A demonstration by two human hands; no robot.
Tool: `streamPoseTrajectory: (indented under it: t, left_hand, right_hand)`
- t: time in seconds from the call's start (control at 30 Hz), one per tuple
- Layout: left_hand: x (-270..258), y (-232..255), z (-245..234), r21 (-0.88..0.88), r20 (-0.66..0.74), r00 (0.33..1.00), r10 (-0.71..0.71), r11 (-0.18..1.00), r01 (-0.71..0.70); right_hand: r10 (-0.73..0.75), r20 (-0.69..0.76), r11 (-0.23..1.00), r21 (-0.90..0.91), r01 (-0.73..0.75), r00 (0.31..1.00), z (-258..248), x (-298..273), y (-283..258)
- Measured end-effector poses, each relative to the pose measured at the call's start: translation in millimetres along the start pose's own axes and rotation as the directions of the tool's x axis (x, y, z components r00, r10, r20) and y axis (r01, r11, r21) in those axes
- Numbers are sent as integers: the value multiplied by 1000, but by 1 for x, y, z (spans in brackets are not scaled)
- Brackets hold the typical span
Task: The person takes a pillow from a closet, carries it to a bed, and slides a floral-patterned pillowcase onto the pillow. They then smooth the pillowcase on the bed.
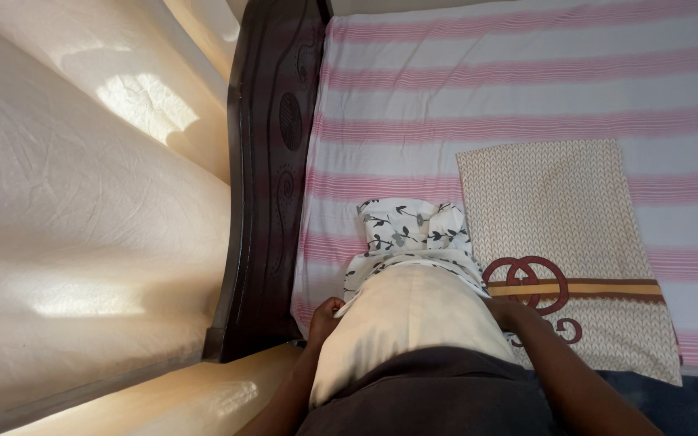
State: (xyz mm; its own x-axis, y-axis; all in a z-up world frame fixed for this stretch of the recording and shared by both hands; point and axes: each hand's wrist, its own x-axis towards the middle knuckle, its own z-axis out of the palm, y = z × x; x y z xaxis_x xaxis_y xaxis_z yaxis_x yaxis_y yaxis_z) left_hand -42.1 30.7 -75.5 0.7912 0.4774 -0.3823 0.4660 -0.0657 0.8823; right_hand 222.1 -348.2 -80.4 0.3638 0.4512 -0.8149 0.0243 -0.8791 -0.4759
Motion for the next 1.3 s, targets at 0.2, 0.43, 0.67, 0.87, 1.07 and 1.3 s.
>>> streamPoseTrajectory:
  t: [0.2, 0.43, 0.67, 0.87, 1.07, 1.3]
  left_hand:
    - [-1, 16, 4, 216, -222, 975, -10, 975, 59]
    - [-9, 16, -4, 286, -126, 982, -137, 943, 168]
    - [-20, 34, -14, 329, 164, 916, -366, 896, 299]
    - [-50, 43, -10, 342, 247, 876, -415, 883, 322]
    - [-56, 33, -15, 352, 208, 887, -411, 878, 324]
    - [-48, 30, -16, 346, 222, 890, -399, 885, 311]
  right_hand:
    - [-18, -25, 1000, -21, 18, 1000, 4, -2, 8]
    - [-44, -45, 998, -54, 42, 998, 29, -22, 14]
    - [-53, -53, 997, -64, 50, 997, 48, -27, 22]
    - [-57, -76, 997, -56, 53, 996, 58, -31, 36]
    - [-83, -65, 993, -85, 77, 994, 70, -40, 37]
    - [-113, -81, 987, -127, 103, 990, 64, -28, 37]
